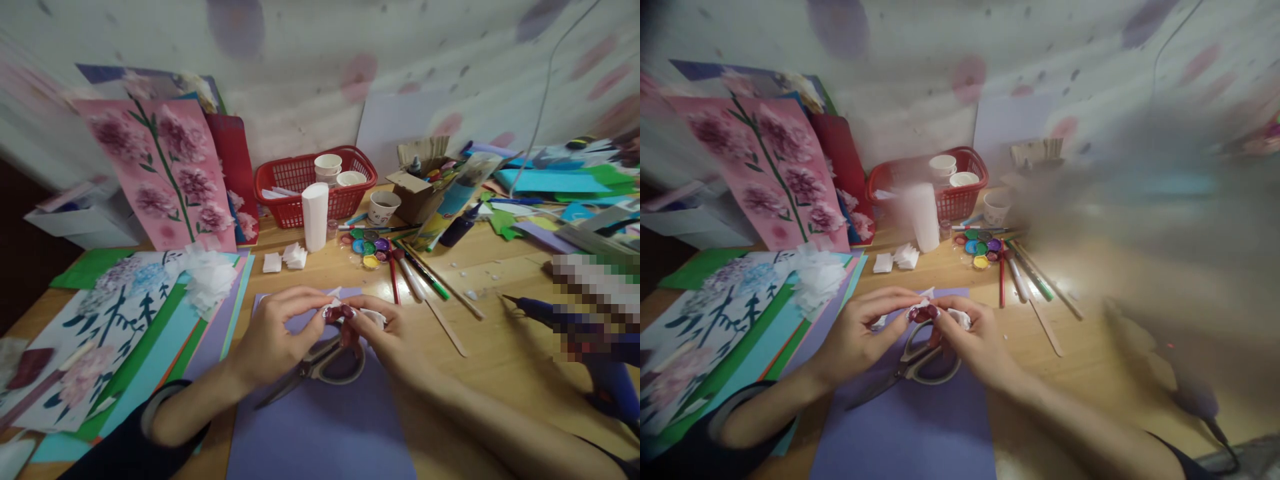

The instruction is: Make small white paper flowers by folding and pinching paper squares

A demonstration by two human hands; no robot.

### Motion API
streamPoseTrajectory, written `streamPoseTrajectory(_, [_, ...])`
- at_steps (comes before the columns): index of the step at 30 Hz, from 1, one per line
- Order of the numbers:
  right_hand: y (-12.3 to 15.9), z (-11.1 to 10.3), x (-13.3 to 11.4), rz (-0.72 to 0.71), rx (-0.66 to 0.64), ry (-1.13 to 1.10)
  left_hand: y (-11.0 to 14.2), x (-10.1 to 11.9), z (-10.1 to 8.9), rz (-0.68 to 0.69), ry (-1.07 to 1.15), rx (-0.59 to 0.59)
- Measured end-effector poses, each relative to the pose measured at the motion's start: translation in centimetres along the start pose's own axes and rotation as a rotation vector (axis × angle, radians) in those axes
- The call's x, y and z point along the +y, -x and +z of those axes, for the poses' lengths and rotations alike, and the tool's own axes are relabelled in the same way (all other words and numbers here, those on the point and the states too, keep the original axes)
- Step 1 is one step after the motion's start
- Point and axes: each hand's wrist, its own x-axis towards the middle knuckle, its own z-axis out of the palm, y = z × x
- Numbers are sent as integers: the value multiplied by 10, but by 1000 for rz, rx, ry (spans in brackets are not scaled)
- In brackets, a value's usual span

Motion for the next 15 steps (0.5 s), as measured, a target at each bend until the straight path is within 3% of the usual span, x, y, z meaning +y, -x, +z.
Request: streamPoseTrajectory(15, [-1, -1, 0, 3, 18, -23, 2, 0, 2, 25, -12, -29])
